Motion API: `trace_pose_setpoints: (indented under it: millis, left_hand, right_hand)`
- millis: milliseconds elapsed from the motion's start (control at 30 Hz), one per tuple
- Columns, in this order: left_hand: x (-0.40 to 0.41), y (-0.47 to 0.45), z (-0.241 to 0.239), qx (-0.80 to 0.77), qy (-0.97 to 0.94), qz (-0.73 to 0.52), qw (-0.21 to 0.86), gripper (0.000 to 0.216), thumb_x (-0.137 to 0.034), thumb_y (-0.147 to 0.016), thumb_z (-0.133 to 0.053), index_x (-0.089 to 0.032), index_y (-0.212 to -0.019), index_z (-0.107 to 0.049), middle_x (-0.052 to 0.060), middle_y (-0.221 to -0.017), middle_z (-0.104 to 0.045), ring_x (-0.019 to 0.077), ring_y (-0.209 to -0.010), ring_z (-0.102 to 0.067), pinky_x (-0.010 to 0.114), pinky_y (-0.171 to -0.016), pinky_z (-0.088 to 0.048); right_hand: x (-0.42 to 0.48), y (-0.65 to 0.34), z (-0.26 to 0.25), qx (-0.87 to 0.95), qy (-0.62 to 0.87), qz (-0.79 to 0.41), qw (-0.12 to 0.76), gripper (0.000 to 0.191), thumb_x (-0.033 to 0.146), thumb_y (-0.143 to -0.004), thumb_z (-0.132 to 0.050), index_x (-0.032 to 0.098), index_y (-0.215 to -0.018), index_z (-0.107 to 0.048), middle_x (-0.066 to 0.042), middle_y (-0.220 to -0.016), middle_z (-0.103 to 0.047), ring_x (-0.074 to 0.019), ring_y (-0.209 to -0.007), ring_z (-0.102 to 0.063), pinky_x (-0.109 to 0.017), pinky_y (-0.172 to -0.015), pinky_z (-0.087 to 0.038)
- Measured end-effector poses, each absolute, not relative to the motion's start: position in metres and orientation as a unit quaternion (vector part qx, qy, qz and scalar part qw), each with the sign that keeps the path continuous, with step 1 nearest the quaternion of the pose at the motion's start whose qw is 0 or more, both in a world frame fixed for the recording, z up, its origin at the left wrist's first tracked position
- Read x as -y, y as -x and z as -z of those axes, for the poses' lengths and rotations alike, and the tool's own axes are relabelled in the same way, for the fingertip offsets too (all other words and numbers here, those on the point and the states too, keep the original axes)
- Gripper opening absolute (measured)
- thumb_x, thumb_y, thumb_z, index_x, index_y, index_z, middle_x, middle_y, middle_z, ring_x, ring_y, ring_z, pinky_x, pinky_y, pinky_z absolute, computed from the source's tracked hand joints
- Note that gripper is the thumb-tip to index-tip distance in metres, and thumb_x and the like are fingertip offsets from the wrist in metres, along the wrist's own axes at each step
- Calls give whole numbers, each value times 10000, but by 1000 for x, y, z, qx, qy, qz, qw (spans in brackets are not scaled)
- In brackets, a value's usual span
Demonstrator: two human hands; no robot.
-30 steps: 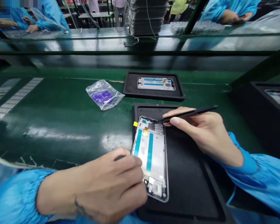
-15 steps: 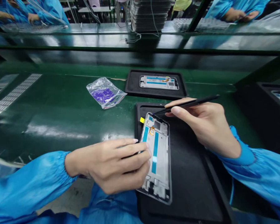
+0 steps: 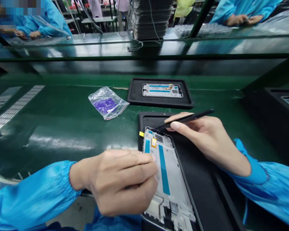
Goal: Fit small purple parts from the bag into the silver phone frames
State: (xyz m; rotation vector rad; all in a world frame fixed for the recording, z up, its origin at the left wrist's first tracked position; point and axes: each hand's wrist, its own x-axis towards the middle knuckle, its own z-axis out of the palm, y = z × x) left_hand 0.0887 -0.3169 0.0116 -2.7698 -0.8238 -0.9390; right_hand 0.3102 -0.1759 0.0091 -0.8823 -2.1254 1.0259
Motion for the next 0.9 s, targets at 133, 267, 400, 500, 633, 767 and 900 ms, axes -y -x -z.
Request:
trace_pose_setpoints:
  millis: [133, 267, 400, 500, 633, 767, 900]
  left_hand:
    - [324, -97, -10, 287, 893, 337, 78, 244, -150, -974, -516, -156, -877, -739, 95, -957, -764, 210, -1008, -736, 289, -979, -617]
    - [328, -105, 0, 327, 857, 389, 84, 241, -129, -966, -507, -163, -867, -724, 71, -947, -754, 187, -1006, -721, 272, -973, -616]
    - [327, -109, 0, 315, 860, 395, 75, 188, -119, -946, -539, -123, -881, -716, 100, -941, -750, 207, -991, -720, 295, -945, -629]
    - [325, -108, -4, 320, 857, 398, 60, 185, -111, -943, -539, -116, -871, -710, 114, -921, -746, 208, -964, -724, 297, -928, -632]
    - [325, -108, -7, 321, 862, 388, 54, 213, -112, -956, -515, -132, -861, -704, 110, -928, -746, 204, -960, -725, 292, -924, -626]
    - [326, -110, -6, 329, 857, 392, 56, 196, -144, -952, -526, -150, -856, -697, 96, -923, -747, 191, -944, -725, 277, -924, -625]
    - [328, -118, -1, 362, 822, 436, 52, 146, -143, -932, -567, -150, -838, -679, 62, -913, -753, 168, -926, -726, 268, -885, -632]
  right_hand:
    - [177, -309, -11, 811, 328, -389, 289, 313, 442, -906, -673, 180, -759, -761, -77, -964, -786, -223, -820, -712, -293, -667, -569]
    - [177, -309, -10, 833, 307, -357, 291, 285, 379, -925, -653, 187, -746, -765, -71, -949, -789, -213, -804, -719, -273, -624, -559]
    - [178, -311, -9, 858, 281, -302, 305, 191, 326, -932, -648, 220, -831, -770, -48, -970, -791, -225, -861, -740, -315, -728, -591]
    - [183, -313, -8, 878, 260, -253, 313, 120, 275, -933, -651, 245, -984, -755, -26, -973, -787, -211, -868, -743, -337, -799, -596]
    - [191, -315, -6, 898, 217, -206, 322, 163, 214, -930, -658, 253, -1074, -724, -15, -955, -770, -186, -866, -735, -304, -774, -586]
    - [193, -317, -5, 906, 202, -188, 322, 186, 181, -919, -671, 230, -1094, -709, -18, -952, -759, -169, -866, -725, -278, -770, -573]
    - [191, -317, -5, 898, 220, -187, 332, 171, 197, -930, -660, 219, -1089, -718, -21, -971, -769, -160, -877, -730, -264, -788, -576]
